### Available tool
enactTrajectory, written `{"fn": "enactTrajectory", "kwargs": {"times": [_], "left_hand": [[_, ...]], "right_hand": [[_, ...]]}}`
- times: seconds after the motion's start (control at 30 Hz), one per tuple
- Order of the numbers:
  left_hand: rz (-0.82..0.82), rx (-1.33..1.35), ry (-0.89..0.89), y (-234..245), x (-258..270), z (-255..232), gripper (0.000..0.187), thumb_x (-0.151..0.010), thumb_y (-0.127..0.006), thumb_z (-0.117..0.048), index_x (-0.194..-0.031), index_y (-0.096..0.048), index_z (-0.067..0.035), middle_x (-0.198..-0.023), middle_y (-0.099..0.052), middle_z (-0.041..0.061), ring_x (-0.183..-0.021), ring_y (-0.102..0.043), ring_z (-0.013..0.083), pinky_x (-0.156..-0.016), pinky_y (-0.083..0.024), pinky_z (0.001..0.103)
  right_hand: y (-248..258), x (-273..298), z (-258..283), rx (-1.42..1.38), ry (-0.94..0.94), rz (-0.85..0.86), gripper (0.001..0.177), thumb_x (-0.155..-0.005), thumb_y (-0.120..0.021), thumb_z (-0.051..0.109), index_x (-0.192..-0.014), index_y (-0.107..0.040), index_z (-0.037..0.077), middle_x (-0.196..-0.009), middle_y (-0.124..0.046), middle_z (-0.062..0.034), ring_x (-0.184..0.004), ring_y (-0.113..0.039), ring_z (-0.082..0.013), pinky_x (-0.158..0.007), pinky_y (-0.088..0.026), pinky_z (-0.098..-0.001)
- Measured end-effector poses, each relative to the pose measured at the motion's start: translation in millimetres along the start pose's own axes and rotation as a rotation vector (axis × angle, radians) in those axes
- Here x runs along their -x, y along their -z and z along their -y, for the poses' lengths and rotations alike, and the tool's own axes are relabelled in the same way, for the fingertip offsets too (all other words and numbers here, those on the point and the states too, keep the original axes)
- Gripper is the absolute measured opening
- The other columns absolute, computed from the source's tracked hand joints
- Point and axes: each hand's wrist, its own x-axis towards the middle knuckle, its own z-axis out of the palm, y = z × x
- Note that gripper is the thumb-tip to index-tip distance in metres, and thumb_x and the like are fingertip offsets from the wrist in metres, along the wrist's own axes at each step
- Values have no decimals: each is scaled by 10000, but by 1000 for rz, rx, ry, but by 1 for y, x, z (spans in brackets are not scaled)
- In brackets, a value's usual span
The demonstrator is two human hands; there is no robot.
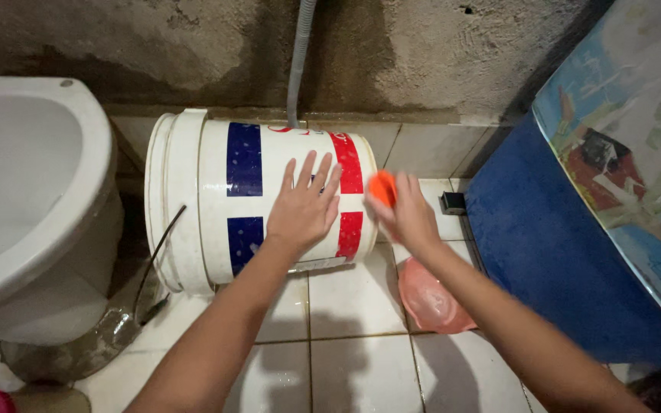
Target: The person scrubs the exterior of a white plastic bucket with an orange sponge, rotating it to clean the sides and top. They rinse the bucket using a handheld shower hose and continue scrubbing the surface.
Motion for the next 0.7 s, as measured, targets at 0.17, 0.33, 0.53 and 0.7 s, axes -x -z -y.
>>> {"fn": "enactTrajectory", "kwargs": {"times": [0.17, 0.33, 0.53, 0.7], "left_hand": [[-14, -11, -54, -4, -3, -8, 568, -1003, -495, -362, -1482, -491, -57, -1551, -469, 149, -1470, -352, 355, -1200, -255, 562], [-38, -2, -78, -5, 0, -7, 563, -1010, -506, -362, -1482, -497, -55, -1555, -471, 146, -1469, -359, 347, -1207, -261, 558], [-38, 34, -75, -1, 0, -7, 556, -1011, -515, -343, -1479, -505, -42, -1555, -469, 159, -1472, -359, 348, -1207, -262, 556], [10, 96, -100, 1, 5, -4, 558, -982, -527, -337, -1455, -512, -43, -1545, -460, 159, -1473, -351, 355, -1206, -242, 571]], "right_hand": [[-13, -82, 0, -20, -34, -117, 612, -940, -727, 533, -1181, -501, 17, -1171, -596, -253, -1044, -609, -500, -865, -503, -558], [-19, -82, -16, -29, -68, -220, 574, -971, -723, 518, -1122, -531, -1, -1146, -590, -333, -1021, -615, -492, -870, -495, -548], [-15, 11, -8, -246, -119, -97, 528, -964, -661, 442, -1239, -514, 16, -1065, -697, -283, -955, -701, -429, -794, -540, -474], [-16, 45, -15, -533, -187, -35, 499, -955, -690, 352, -1285, -504, 27, -1092, -705, -169, -989, -698, -251, -839, -554, -385]]}}
